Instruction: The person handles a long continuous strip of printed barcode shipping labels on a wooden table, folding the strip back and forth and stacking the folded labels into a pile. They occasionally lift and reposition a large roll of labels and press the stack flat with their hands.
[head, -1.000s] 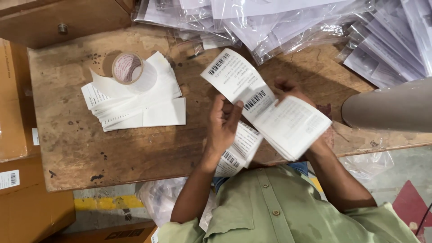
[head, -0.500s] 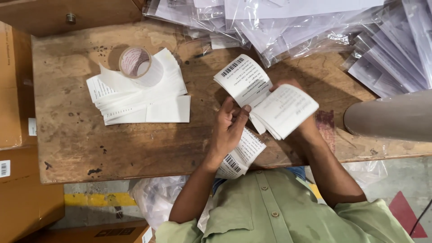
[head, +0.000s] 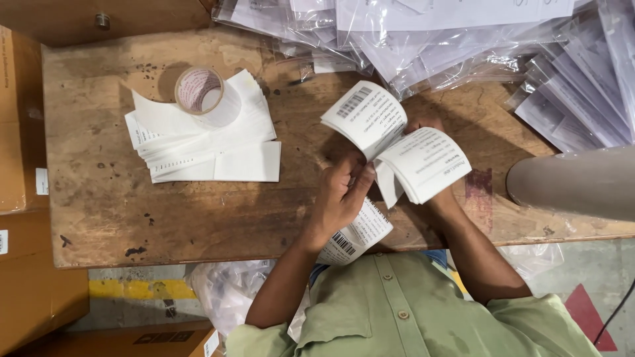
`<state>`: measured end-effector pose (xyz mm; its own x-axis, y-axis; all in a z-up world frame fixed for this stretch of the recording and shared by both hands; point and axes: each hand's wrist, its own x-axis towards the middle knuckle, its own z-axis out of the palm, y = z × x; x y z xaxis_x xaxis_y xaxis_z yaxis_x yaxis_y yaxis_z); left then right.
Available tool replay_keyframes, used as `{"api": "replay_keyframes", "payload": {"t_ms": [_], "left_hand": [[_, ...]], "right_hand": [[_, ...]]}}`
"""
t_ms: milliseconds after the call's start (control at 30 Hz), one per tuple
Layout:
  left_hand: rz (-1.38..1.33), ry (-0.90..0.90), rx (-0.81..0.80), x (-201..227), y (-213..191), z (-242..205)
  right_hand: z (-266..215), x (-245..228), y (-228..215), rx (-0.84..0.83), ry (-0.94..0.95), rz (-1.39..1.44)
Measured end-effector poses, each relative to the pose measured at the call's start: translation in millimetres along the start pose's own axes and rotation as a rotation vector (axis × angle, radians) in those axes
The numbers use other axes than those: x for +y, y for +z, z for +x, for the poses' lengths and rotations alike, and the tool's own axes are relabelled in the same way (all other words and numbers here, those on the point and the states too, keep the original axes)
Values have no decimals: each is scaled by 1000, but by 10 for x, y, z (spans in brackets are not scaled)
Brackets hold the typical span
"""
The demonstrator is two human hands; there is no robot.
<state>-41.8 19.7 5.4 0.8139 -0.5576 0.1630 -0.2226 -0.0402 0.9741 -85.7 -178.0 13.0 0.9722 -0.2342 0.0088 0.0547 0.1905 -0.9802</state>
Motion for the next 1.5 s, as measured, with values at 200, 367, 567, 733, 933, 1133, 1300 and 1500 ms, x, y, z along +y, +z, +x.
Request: {"api": "replay_keyframes", "payload": {"t_ms": [200,367,567,733,933,1133,1300,1500], "left_hand": [[110,-15,-22,-109,25,-1],[101,112,24,-50,-7,71],[180,250,-34,299,-89,146],[206,263,114,151,-104,135],[408,348,187,292,-87,168],[-153,59,177,173,-164,107],[269,-235,6,144,-7,-7],[223,-313,-26,382,-66,82]], "right_hand": [[52,135,-105,-59,-48,56],[88,142,-196,-98,-88,99],[23,86,-428,-309,-7,263],[32,-615,-50,-222,380,493],[-115,-29,-180,-363,285,-16],[-79,-172,-179,-190,270,46],[-59,-87,-60,-141,187,-6],[-95,-11,179,-98,36,-299]]}}
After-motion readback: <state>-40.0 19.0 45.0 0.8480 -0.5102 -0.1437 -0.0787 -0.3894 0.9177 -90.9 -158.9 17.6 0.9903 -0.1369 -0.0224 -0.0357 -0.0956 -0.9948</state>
